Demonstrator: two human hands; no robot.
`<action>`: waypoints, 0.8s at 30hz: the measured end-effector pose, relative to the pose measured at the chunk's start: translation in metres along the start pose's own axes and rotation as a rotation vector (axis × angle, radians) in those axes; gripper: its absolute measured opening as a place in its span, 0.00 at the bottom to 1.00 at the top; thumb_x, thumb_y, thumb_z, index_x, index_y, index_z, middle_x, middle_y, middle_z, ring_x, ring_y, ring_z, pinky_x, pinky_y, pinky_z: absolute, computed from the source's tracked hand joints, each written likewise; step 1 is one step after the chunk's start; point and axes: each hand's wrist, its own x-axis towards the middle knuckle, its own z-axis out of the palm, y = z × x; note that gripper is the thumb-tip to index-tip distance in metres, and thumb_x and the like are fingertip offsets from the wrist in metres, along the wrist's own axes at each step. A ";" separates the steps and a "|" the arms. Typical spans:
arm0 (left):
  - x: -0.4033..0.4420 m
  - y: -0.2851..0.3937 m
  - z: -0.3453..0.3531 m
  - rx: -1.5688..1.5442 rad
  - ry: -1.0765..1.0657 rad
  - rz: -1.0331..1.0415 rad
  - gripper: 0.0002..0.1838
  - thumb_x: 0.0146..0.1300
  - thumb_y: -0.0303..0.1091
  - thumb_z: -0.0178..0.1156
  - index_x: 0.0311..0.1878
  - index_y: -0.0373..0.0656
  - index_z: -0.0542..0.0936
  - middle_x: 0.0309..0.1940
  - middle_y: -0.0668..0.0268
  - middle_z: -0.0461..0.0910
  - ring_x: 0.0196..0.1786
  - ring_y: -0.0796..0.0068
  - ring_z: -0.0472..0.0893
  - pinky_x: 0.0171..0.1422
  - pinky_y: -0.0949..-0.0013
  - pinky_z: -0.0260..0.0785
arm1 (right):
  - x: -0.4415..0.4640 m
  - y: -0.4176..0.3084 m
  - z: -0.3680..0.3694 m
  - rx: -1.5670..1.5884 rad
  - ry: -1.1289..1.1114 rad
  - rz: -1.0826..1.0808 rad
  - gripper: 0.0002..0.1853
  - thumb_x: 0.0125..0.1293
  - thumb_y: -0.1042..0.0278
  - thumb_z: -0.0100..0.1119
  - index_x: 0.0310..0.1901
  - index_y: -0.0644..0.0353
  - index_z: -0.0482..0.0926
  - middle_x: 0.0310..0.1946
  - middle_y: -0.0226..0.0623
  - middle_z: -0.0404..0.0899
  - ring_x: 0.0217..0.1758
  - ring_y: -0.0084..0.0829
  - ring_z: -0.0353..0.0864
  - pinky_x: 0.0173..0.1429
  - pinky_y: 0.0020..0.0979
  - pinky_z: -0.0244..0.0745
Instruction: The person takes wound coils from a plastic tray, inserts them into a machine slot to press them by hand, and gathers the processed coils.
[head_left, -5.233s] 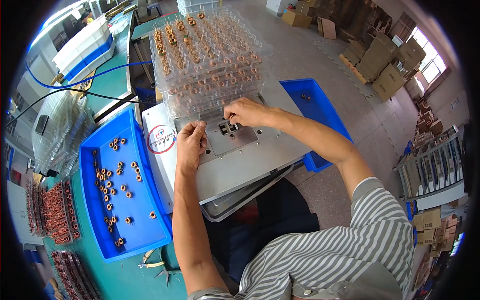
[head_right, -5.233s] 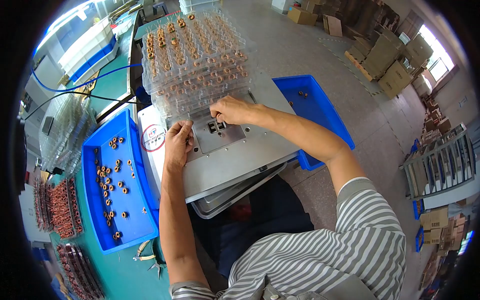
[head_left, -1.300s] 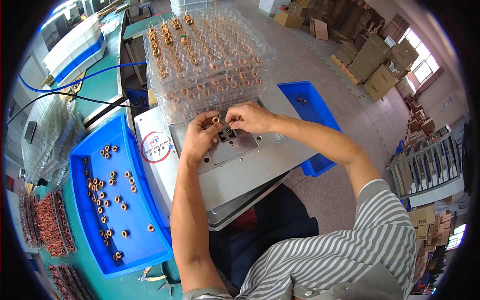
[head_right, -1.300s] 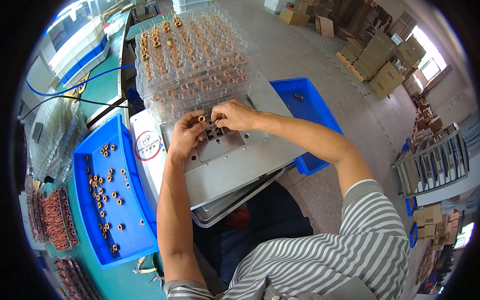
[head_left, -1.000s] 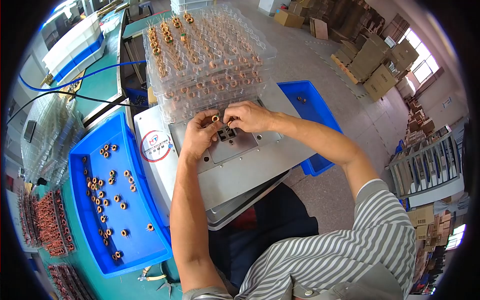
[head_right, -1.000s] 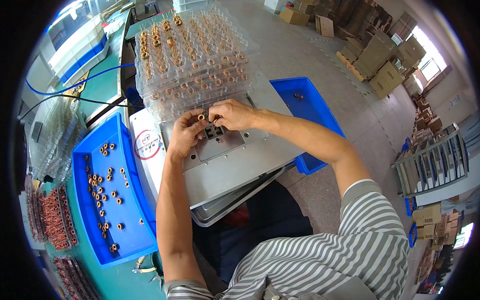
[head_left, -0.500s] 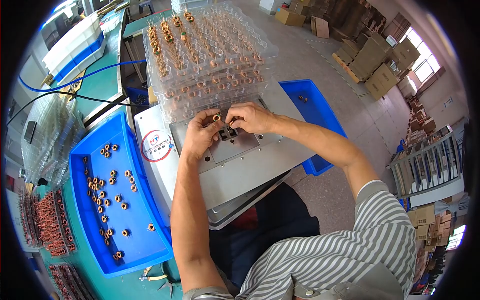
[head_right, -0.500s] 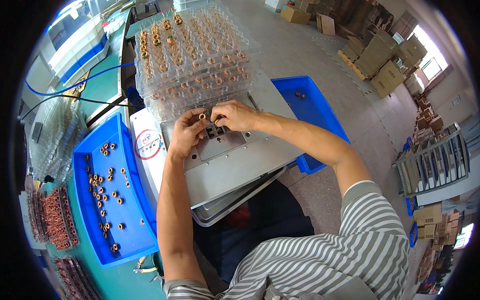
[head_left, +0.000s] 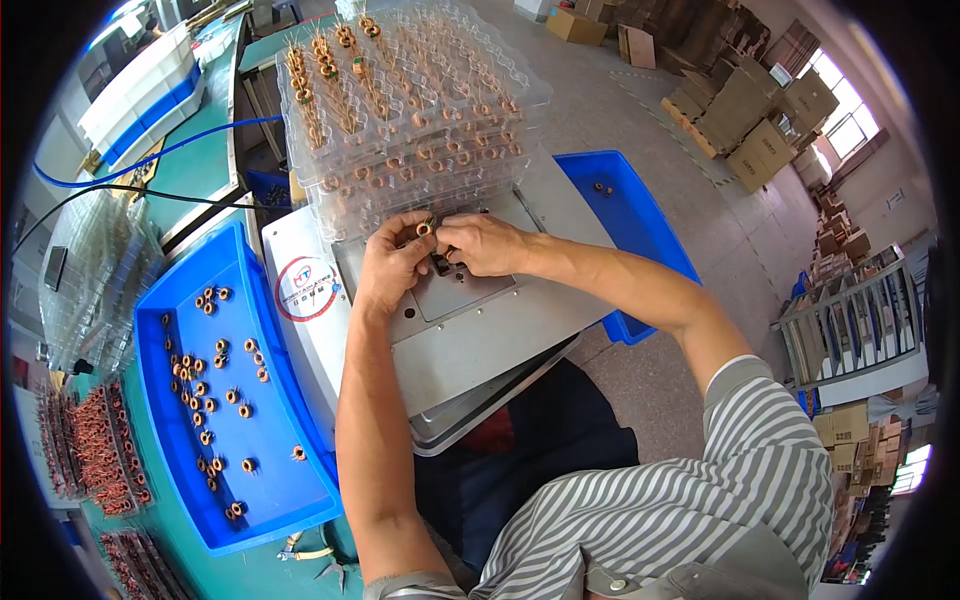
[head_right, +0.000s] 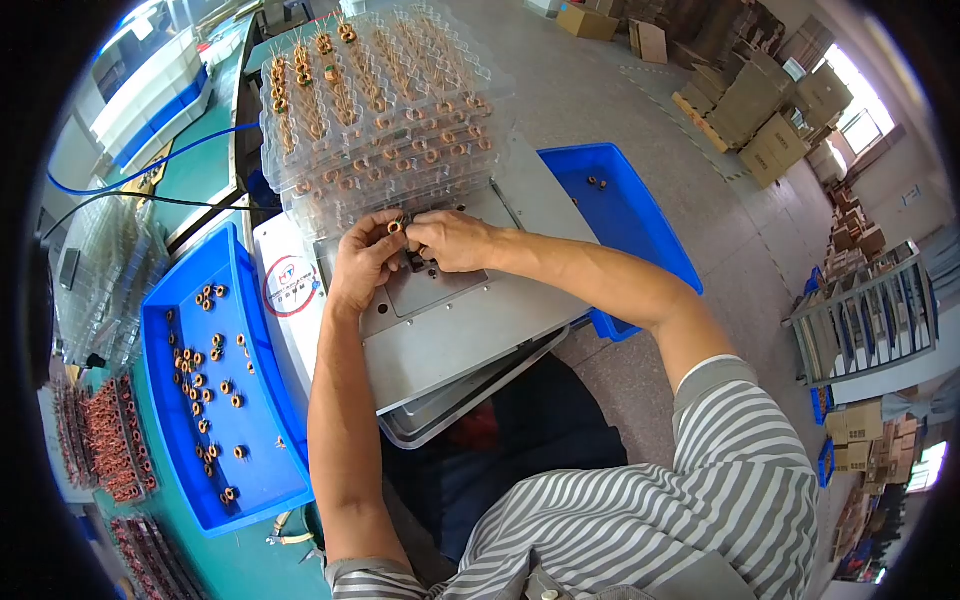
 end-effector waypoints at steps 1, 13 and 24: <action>0.000 0.000 0.000 0.001 0.000 -0.004 0.19 0.63 0.26 0.61 0.57 0.37 0.74 0.35 0.68 0.79 0.24 0.85 0.71 0.20 0.83 0.54 | 0.001 0.001 0.002 -0.001 -0.002 -0.009 0.10 0.50 0.82 0.64 0.34 0.63 0.74 0.34 0.42 0.78 0.40 0.45 0.80 0.44 0.41 0.76; -0.002 0.001 -0.002 -0.059 -0.014 -0.059 0.17 0.62 0.25 0.59 0.55 0.38 0.75 0.31 0.70 0.76 0.24 0.85 0.72 0.19 0.83 0.54 | -0.005 0.001 0.011 -0.041 0.074 -0.112 0.10 0.49 0.81 0.63 0.34 0.64 0.75 0.32 0.42 0.77 0.38 0.46 0.80 0.43 0.42 0.76; -0.005 0.002 0.001 0.110 0.046 0.059 0.13 0.61 0.38 0.69 0.35 0.44 0.74 0.20 0.75 0.70 0.20 0.85 0.68 0.20 0.80 0.54 | -0.002 -0.025 -0.031 -0.071 0.013 -0.018 0.06 0.56 0.74 0.63 0.36 0.63 0.80 0.33 0.47 0.82 0.38 0.46 0.83 0.43 0.42 0.78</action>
